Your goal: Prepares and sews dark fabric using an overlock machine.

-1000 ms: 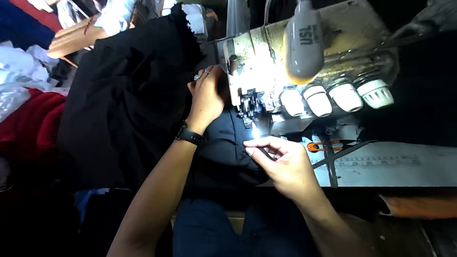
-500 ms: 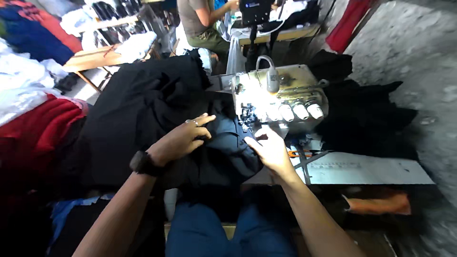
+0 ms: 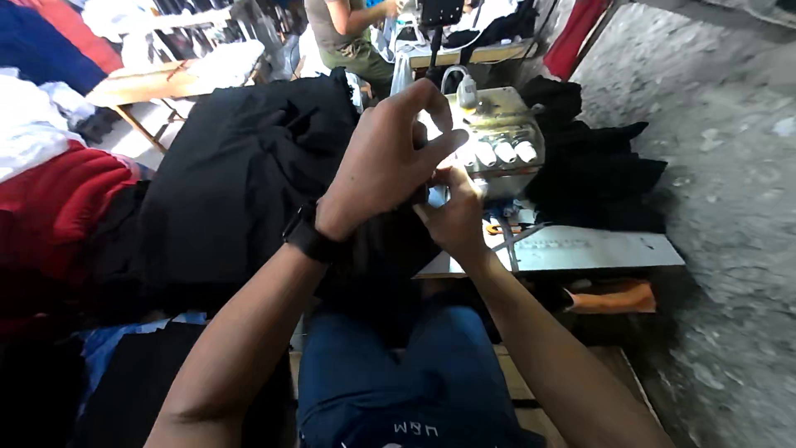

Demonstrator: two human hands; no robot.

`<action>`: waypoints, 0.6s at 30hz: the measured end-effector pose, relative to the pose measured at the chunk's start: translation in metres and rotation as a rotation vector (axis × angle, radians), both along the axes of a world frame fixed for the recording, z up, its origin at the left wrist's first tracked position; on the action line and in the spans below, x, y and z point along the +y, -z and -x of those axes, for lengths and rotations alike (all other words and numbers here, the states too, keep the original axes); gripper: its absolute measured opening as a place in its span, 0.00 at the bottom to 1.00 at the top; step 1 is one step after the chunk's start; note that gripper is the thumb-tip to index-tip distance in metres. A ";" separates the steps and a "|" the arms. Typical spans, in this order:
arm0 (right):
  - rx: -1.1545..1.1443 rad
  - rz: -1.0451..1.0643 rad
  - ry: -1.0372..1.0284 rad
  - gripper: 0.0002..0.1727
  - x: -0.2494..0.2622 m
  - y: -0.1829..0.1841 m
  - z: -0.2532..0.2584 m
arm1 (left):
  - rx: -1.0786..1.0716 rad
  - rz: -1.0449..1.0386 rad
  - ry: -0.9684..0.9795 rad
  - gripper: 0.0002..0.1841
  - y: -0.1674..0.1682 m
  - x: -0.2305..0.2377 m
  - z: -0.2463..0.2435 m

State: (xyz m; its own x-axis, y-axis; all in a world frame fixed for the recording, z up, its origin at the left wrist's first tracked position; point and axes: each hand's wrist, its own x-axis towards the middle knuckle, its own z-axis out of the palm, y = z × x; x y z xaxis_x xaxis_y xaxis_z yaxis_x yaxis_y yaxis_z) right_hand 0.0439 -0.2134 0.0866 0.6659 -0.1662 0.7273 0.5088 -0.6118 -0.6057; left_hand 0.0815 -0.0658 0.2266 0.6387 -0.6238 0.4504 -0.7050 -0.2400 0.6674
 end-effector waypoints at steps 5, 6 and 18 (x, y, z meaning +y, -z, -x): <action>-0.281 -0.034 -0.334 0.11 -0.002 -0.049 0.019 | -0.050 -0.022 -0.060 0.10 -0.005 0.009 0.009; -0.286 -0.009 -0.326 0.09 -0.010 -0.051 0.027 | -0.038 0.019 -0.039 0.12 -0.002 0.015 0.018; 0.121 -0.011 0.049 0.27 -0.014 0.019 0.119 | 1.317 0.807 -0.079 0.22 0.155 -0.025 0.065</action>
